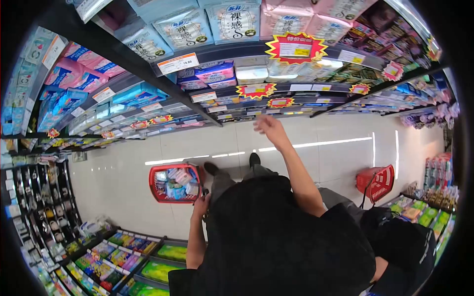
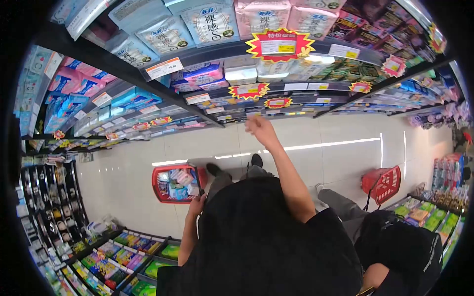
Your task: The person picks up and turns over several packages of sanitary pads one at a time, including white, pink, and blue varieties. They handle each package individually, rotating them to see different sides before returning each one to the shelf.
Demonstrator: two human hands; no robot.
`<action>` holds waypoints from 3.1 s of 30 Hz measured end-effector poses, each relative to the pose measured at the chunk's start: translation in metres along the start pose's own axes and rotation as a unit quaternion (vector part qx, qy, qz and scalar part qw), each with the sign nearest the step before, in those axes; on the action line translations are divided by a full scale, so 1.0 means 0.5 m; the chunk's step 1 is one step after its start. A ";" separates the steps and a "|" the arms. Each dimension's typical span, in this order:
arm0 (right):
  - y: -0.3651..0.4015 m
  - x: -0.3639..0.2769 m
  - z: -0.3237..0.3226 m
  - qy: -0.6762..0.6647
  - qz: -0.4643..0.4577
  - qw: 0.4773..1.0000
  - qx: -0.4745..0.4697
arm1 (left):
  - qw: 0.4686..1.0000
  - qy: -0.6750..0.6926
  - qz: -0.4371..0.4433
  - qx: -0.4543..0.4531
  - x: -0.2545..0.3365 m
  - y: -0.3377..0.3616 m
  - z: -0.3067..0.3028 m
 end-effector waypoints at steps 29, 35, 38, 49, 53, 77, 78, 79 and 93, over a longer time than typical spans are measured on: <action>-0.008 -0.330 0.037 0.116 -0.201 0.972 -0.043 | 0.845 0.112 0.488 0.188 0.855 0.081 -0.179; 0.056 -0.286 0.008 -0.084 -0.149 0.977 -0.123 | 0.872 0.222 0.431 0.060 0.818 0.130 -0.159; 0.069 -0.255 -0.006 -0.060 -0.124 0.981 -0.134 | 0.873 0.355 0.335 -0.005 0.819 0.141 -0.142; 0.082 -0.187 0.013 -0.121 0.002 0.980 -0.159 | 0.881 0.428 0.196 -0.045 0.759 0.111 -0.076; 0.089 -0.187 0.019 -0.115 0.011 0.977 -0.178 | 0.879 0.436 0.184 -0.045 0.756 0.111 -0.077; 0.076 -0.142 0.077 -0.214 0.153 0.946 -0.189 | 0.871 0.452 0.190 -0.025 0.681 0.097 -0.087; 0.083 -0.148 0.078 -0.201 0.166 0.950 -0.169 | 0.877 0.431 0.212 -0.007 0.695 0.114 -0.097; 0.089 -0.149 0.081 -0.212 0.158 0.946 -0.186 | 0.885 0.402 0.234 0.007 0.708 0.127 -0.103; 0.112 -0.093 0.124 -0.289 0.206 0.906 -0.229 | 0.923 0.116 0.357 0.080 0.777 0.219 -0.092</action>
Point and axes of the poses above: each hand's wrist, its own y-axis away from the middle knuckle, its own z-axis out of the palm, x = y × z, the point moved 6 cm from there along -y, towards the middle knuckle, and after that the axes turned 15 degrees about y, right-handed, at the moved point
